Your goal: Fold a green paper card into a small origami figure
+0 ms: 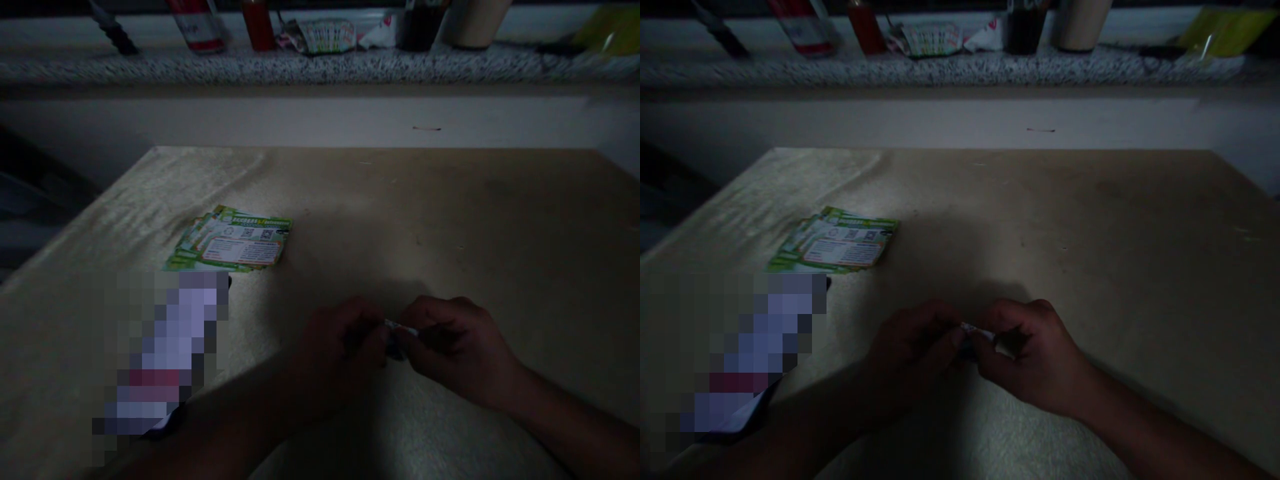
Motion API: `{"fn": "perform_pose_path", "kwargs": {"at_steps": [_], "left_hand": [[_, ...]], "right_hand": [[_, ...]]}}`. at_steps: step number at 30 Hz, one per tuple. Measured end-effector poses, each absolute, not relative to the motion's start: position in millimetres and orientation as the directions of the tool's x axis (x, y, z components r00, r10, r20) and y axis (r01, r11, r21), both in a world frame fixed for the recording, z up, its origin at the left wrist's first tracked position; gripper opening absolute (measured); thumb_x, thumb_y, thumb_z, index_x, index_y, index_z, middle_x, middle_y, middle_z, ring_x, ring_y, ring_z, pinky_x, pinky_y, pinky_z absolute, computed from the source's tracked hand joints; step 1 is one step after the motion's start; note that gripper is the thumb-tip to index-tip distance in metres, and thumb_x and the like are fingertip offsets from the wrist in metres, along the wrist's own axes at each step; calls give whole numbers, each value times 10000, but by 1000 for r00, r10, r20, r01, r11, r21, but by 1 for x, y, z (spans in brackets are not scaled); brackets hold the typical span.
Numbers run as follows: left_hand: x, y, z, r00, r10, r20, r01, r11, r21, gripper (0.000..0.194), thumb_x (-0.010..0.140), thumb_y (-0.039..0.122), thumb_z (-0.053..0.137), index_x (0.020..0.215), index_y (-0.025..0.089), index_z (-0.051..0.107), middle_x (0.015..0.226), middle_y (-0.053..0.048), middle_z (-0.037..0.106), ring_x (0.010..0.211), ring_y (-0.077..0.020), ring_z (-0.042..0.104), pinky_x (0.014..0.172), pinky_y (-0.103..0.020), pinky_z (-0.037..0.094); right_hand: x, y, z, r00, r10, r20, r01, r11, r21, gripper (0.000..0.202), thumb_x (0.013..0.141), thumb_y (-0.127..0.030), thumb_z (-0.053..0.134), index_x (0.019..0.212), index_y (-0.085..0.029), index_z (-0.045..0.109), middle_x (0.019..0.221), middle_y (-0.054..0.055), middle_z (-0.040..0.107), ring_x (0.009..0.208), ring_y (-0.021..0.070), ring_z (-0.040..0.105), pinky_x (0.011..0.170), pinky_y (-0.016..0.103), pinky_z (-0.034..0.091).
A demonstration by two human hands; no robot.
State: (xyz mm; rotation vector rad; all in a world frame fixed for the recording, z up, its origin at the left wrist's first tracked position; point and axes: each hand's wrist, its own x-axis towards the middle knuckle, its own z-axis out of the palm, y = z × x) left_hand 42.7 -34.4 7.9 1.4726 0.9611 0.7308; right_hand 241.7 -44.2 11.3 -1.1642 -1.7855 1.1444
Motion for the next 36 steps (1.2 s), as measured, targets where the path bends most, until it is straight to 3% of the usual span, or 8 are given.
{"fn": "perform_pose_path", "kwargs": {"at_steps": [6,9,15,20,28,32,36], "left_hand": [[34,-25,18,621,782,-64,287,-150,946,174,912,252,580,806,133,650,590,41,534,511,-71,442,474,-167,320],[29,-20,23,686,724,-71,315,-207,926,185,919,250,576,797,133,651,594,49,527,511,-66,444,480,-167,317],[28,-24,20,684,729,12,260,-260,930,202,974,226,518,843,142,647,663,26,600,567,-79,532,525,-170,377],[30,-29,18,645,757,105,204,-303,931,173,986,176,517,875,155,648,698,26,652,585,-66,580,568,-156,419],[29,-26,21,678,731,79,164,-255,953,188,971,208,536,842,139,654,664,12,630,552,-80,571,525,-170,422],[26,-20,24,737,668,102,237,-397,887,198,961,268,554,849,133,645,629,30,568,521,-78,491,498,-194,350],[24,-15,30,831,535,151,261,-615,744,210,977,212,484,798,165,582,643,31,553,539,-95,477,527,-241,327]], "right_hand": [[245,-43,12,-445,888,117,263,254,-931,114,783,-80,650,701,-157,635,536,-43,573,425,48,448,397,153,333],[246,-43,9,-470,874,122,230,254,-939,109,761,-60,673,717,-155,646,565,-40,607,453,52,484,414,151,351],[245,-41,13,-438,889,136,194,241,-951,105,857,-105,663,764,-146,687,604,-1,685,474,65,561,435,155,399],[246,-41,16,-437,889,137,128,212,-969,100,913,-143,657,830,-140,712,707,61,764,584,124,691,537,199,517],[253,-41,20,-508,820,264,177,399,-900,119,886,-65,673,882,-153,754,698,45,750,571,118,677,523,213,459],[253,-43,20,-536,798,275,159,415,-896,134,901,-72,651,887,-152,757,689,54,751,579,132,678,533,241,468],[251,-43,21,-584,777,234,155,390,-908,161,939,-113,618,850,-149,748,702,62,756,607,141,697,554,249,500]]}}
